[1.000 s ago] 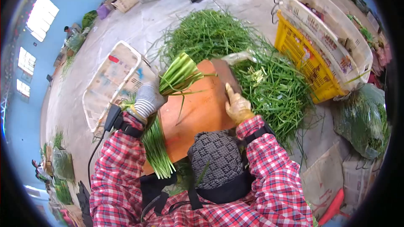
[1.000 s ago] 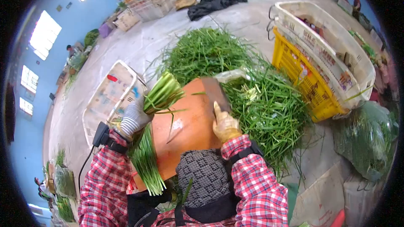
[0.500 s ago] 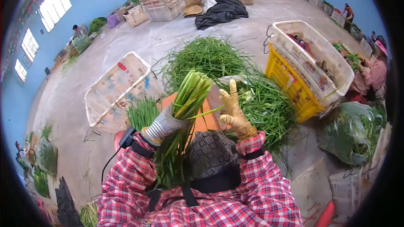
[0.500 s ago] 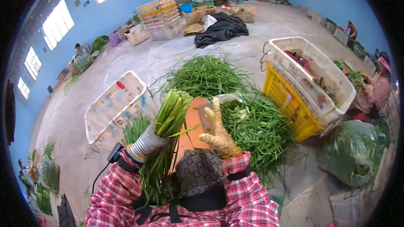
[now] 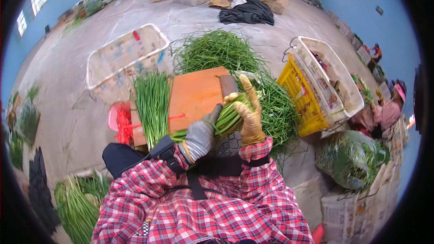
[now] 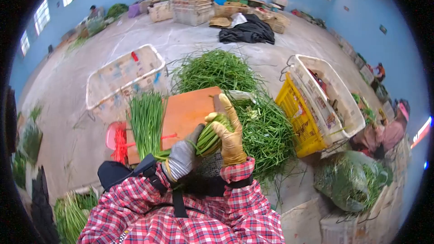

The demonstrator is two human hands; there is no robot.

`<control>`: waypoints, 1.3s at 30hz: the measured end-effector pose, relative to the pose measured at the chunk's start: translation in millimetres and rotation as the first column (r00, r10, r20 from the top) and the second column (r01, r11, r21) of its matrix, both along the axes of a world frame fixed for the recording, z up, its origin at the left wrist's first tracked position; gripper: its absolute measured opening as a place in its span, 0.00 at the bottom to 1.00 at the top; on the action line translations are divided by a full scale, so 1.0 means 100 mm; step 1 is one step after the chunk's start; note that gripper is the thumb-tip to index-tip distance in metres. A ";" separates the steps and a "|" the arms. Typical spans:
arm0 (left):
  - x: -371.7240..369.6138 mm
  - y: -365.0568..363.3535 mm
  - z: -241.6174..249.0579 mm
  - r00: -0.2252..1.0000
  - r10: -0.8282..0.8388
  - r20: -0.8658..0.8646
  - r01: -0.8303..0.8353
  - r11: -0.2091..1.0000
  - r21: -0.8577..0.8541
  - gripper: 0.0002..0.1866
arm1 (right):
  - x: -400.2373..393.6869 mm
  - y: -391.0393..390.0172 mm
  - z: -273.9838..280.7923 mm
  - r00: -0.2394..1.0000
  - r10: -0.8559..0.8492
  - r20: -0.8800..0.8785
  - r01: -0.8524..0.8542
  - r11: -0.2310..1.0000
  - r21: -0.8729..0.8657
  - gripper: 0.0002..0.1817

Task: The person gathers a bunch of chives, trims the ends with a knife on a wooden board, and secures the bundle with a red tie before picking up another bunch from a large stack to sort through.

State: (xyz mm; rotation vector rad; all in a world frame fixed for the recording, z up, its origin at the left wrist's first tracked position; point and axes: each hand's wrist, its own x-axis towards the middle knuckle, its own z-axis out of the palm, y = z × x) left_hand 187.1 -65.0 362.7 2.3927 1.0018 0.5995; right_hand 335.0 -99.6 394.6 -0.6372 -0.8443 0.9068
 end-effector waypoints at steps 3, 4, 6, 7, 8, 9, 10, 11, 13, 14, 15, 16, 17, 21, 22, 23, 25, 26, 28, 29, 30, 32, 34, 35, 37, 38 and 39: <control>-0.11 -0.07 0.31 0.983 -0.074 0.170 0.083 0.996 -0.045 0.44 | -0.05 -0.04 0.33 0.972 -0.067 0.226 0.071 0.997 -0.007 0.26; -0.18 -0.06 0.39 0.981 -0.060 0.184 0.072 0.996 -0.059 0.44 | -0.02 -0.08 0.52 0.950 -0.098 0.296 0.110 0.994 -0.027 0.25; -0.34 -0.01 0.55 0.977 -0.179 0.115 0.135 0.938 0.319 0.45 | 0.20 -0.20 0.95 0.935 -0.224 0.276 0.217 0.974 0.059 0.23; -0.54 0.01 0.82 0.967 -0.252 0.042 0.240 0.954 0.181 0.45 | 0.34 -0.25 1.18 0.957 -0.216 0.191 0.187 0.970 0.158 0.23; -0.78 0.04 0.98 0.903 -0.410 0.128 0.396 0.910 0.120 0.39 | 0.53 -0.29 1.37 0.973 -0.205 0.105 0.172 0.950 0.261 0.23; -1.02 0.05 1.06 0.867 -0.483 0.125 0.486 0.874 0.004 0.32 | 0.89 -0.27 1.53 0.932 -0.295 0.212 0.254 0.947 0.199 0.23; -1.17 0.08 1.23 0.813 -0.582 0.023 0.563 0.775 -0.286 0.25 | 1.16 -0.27 1.66 0.871 -0.375 0.318 0.345 0.927 0.148 0.23; -1.31 0.09 1.10 0.748 -0.652 0.122 0.630 0.640 -0.440 0.20 | 1.18 -0.34 1.77 0.863 -0.384 0.329 0.351 0.923 0.158 0.23; -1.39 0.05 0.88 0.659 -0.749 0.071 0.660 0.530 -0.533 0.16 | 1.13 -0.36 2.11 0.735 -0.532 0.421 0.439 0.846 0.301 0.23; -1.36 0.01 0.75 0.608 -0.794 -0.023 0.631 0.501 -0.592 0.15 | 1.09 -0.35 2.21 0.734 -0.527 0.429 0.433 0.849 0.302 0.23; -1.33 0.00 0.58 0.599 -0.800 0.036 0.598 0.416 -0.685 0.16 | 1.02 -0.35 2.26 0.630 -0.573 0.525 0.457 0.819 0.346 0.23; -1.28 0.00 0.47 0.590 -0.802 0.095 0.555 0.317 -0.769 0.17 | 0.94 -0.36 2.27 0.512 -0.608 0.607 0.477 0.788 0.388 0.23; -1.20 0.04 0.41 0.626 -0.717 0.307 0.571 0.154 -0.806 0.18 | 0.82 -0.33 2.21 0.487 -0.596 0.639 0.444 0.798 0.406 0.25; -0.72 0.05 0.29 0.577 -0.039 0.816 0.781 -0.265 -0.565 0.49 | 0.19 -0.31 1.62 0.196 -0.605 0.772 0.207 0.795 0.570 0.26; -0.57 0.08 0.30 0.567 0.027 0.824 0.780 -0.340 -0.525 0.49 | 0.18 -0.23 1.35 -0.161 -0.719 0.676 0.056 0.677 0.734 0.26; -0.47 0.07 0.27 0.559 0.094 0.823 0.775 -0.411 -0.480 0.49 | -0.15 -0.23 1.28 -0.200 -0.761 0.617 -0.134 0.645 0.752 0.26; -0.41 0.00 0.10 0.554 0.353 0.754 0.825 -0.356 -0.440 0.45 | -0.49 -0.26 0.82 -0.158 -0.586 0.795 -0.270 0.800 0.536 0.26; -0.39 -0.05 -0.01 0.499 0.572 0.651 0.865 -0.288 -0.411 0.42 | -0.65 -0.29 0.60 -0.127 -0.459 0.879 -0.374 0.843 0.386 0.25; -0.31 -0.10 -0.23 0.283 0.891 0.356 0.907 -0.127 -0.402 0.34 | -0.92 -0.46 0.20 -0.319 -0.492 0.810 -0.462 0.827 0.320 0.28; -0.22 -0.02 -0.34 0.393 0.753 0.527 0.894 -0.180 -0.409 0.33 | -1.02 -0.51 0.13 -0.293 -0.471 0.832 -0.487 0.823 0.294 0.28; -0.14 0.08 -0.48 0.477 0.569 0.670 0.874 -0.230 -0.427 0.32 | -1.11 -0.54 0.06 -0.269 -0.449 0.852 -0.511 0.817 0.269 0.28; -0.15 0.11 -0.64 0.490 0.637 0.594 0.856 -0.226 -0.464 0.37 | -1.29 -0.61 -0.12 -0.231 -0.486 0.843 -0.513 0.797 0.319 0.30; -0.22 0.22 -0.61 0.475 0.508 0.718 0.853 -0.467 -0.234 0.38 | -1.44 -0.65 -0.34 -0.200 -0.523 0.829 -0.545 0.762 0.349 0.31; -0.26 0.27 -0.58 0.480 0.507 0.717 0.848 -0.478 -0.230 0.34 | -1.51 -0.67 -0.49 -0.194 -0.549 0.813 -0.527 0.757 0.386 0.30; -0.29 0.41 -0.78 0.449 0.473 0.758 0.879 -0.386 -0.280 0.32 | -1.60 -0.60 -0.63 -0.167 -0.525 0.834 -0.544 0.755 0.366 0.28; -0.30 0.50 -0.89 0.427 0.434 0.793 0.900 -0.291 -0.325 0.30 | -1.61 -0.57 -0.66 -0.140 -0.498 0.856 -0.557 0.754 0.348 0.27; -0.35 0.58 -0.94 0.423 0.429 0.798 0.902 -0.286 -0.325 0.30 | -1.59 -0.56 -0.60 -0.216 -0.429 0.877 -0.580 0.779 0.238 0.27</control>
